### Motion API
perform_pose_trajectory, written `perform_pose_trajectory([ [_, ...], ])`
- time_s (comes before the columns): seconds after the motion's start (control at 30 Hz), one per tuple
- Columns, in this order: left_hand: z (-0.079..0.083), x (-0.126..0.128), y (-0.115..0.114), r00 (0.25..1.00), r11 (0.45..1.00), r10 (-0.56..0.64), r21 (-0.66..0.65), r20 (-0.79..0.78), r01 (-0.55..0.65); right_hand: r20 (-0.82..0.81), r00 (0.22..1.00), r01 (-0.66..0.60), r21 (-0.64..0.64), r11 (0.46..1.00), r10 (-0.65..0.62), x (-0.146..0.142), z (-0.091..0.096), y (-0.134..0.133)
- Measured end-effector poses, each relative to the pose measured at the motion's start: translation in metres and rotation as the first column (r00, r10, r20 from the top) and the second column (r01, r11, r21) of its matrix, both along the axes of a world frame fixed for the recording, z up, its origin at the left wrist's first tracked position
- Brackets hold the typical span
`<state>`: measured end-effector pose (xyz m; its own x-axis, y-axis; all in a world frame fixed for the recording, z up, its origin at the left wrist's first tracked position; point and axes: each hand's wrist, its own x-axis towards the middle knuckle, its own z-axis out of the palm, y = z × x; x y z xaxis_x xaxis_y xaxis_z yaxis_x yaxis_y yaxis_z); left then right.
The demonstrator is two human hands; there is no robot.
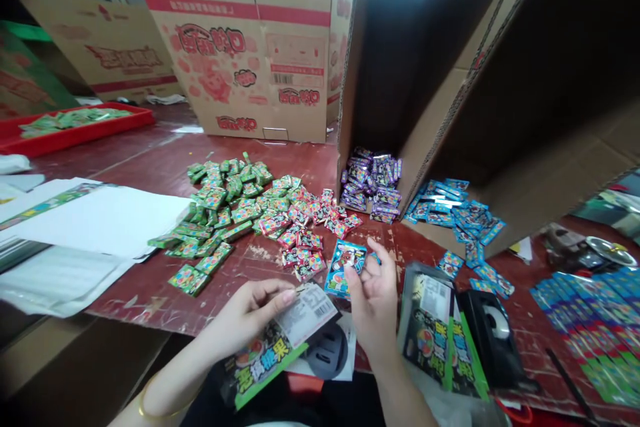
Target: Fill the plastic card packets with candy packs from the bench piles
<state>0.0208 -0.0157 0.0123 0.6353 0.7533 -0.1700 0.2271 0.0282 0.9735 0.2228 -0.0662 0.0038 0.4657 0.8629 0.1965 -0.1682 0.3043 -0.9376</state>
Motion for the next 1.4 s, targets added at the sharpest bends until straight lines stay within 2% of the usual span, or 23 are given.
perform_pose_trajectory([
  [0.13, 0.001, -0.003, -0.002, 0.999, 0.999, 0.014, -0.033, 0.036, -0.013, 0.186, 0.982, 0.024, -0.027, 0.999, -0.018, -0.002, 0.001, -0.006],
  [0.23, 0.004, -0.006, -0.001, 0.999, 0.999, 0.016, -0.029, 0.032, -0.015, 0.253, 0.956, 0.157, -0.011, 0.988, -0.149, 0.001, -0.001, -0.009],
  [0.27, 0.005, -0.006, -0.001, 0.999, 0.999, 0.012, -0.03, 0.03, -0.011, 0.28, 0.949, 0.156, -0.012, 0.988, -0.147, 0.002, -0.002, -0.009],
  [0.33, 0.006, -0.005, 0.0, 1.0, 0.999, 0.01, -0.036, 0.02, -0.009, 0.331, 0.944, 0.028, -0.069, 0.997, -0.003, 0.004, -0.003, -0.011],
  [0.4, 0.006, -0.003, 0.0, 1.0, 0.999, 0.029, -0.031, -0.005, -0.029, 0.351, 0.914, -0.149, -0.167, 0.975, 0.201, 0.008, -0.004, -0.014],
  [0.43, 0.005, -0.001, 0.0, 0.999, 0.999, 0.039, -0.02, -0.02, -0.04, 0.35, 0.899, -0.2, -0.207, 0.958, 0.264, 0.011, -0.004, -0.015],
  [0.57, -0.001, 0.005, -0.002, 0.996, 0.995, 0.056, 0.089, -0.065, -0.05, 0.404, 0.858, -0.204, -0.299, 0.932, 0.317, 0.022, 0.0, -0.02],
  [0.73, -0.003, 0.01, -0.004, 0.985, 0.978, -0.001, 0.207, -0.174, 0.037, 0.496, 0.713, -0.298, -0.426, 0.854, 0.496, 0.024, 0.009, -0.015],
  [0.8, 0.001, 0.011, -0.002, 0.987, 0.976, -0.005, 0.215, -0.161, 0.04, 0.499, 0.728, -0.286, -0.403, 0.87, 0.47, 0.02, 0.008, -0.011],
  [0.87, 0.006, 0.011, -0.001, 0.995, 0.982, 0.01, 0.189, -0.101, 0.01, 0.486, 0.811, -0.19, -0.309, 0.932, 0.326, 0.014, 0.004, -0.01],
  [0.93, 0.011, 0.011, 0.002, 0.998, 0.988, 0.013, 0.156, -0.056, -0.004, 0.508, 0.841, -0.099, -0.194, 0.976, 0.186, 0.006, -0.002, -0.013],
  [0.97, 0.013, 0.011, 0.003, 0.999, 0.988, 0.002, 0.153, -0.05, 0.006, 0.547, 0.822, -0.088, -0.15, 0.985, 0.157, 0.001, -0.005, -0.015],
  [1.03, 0.014, 0.01, 0.006, 0.998, 0.985, -0.02, 0.17, -0.068, 0.032, 0.644, 0.744, -0.138, -0.111, 0.984, 0.177, -0.004, -0.012, -0.014],
  [1.1, 0.012, 0.008, 0.01, 0.994, 0.983, -0.021, 0.177, -0.104, 0.039, 0.689, 0.706, -0.13, -0.1, 0.986, 0.163, 0.006, -0.019, 0.0],
  [1.17, 0.008, 0.003, 0.015, 0.989, 0.986, 0.005, 0.168, -0.15, 0.02, 0.695, 0.717, 0.021, -0.094, 0.995, 0.05, 0.033, -0.026, 0.032],
  [1.2, 0.006, 0.0, 0.017, 0.985, 0.987, 0.017, 0.159, -0.171, 0.01, 0.701, 0.712, 0.166, -0.108, 0.98, -0.043, 0.053, -0.029, 0.054],
  [1.23, 0.003, -0.003, 0.02, 0.983, 0.989, 0.022, 0.15, -0.184, 0.006, 0.706, 0.704, 0.242, -0.13, 0.962, -0.082, 0.074, -0.032, 0.078],
  [1.33, -0.004, -0.013, 0.026, 0.984, 0.993, 0.026, 0.116, -0.178, -0.006, 0.72, 0.691, 0.317, -0.211, 0.924, -0.073, 0.132, -0.04, 0.144],
  [1.4, -0.008, -0.018, 0.03, 0.984, 0.994, 0.057, 0.098, -0.168, -0.041, 0.712, 0.701, 0.325, -0.27, 0.906, -0.04, 0.153, -0.048, 0.17],
])
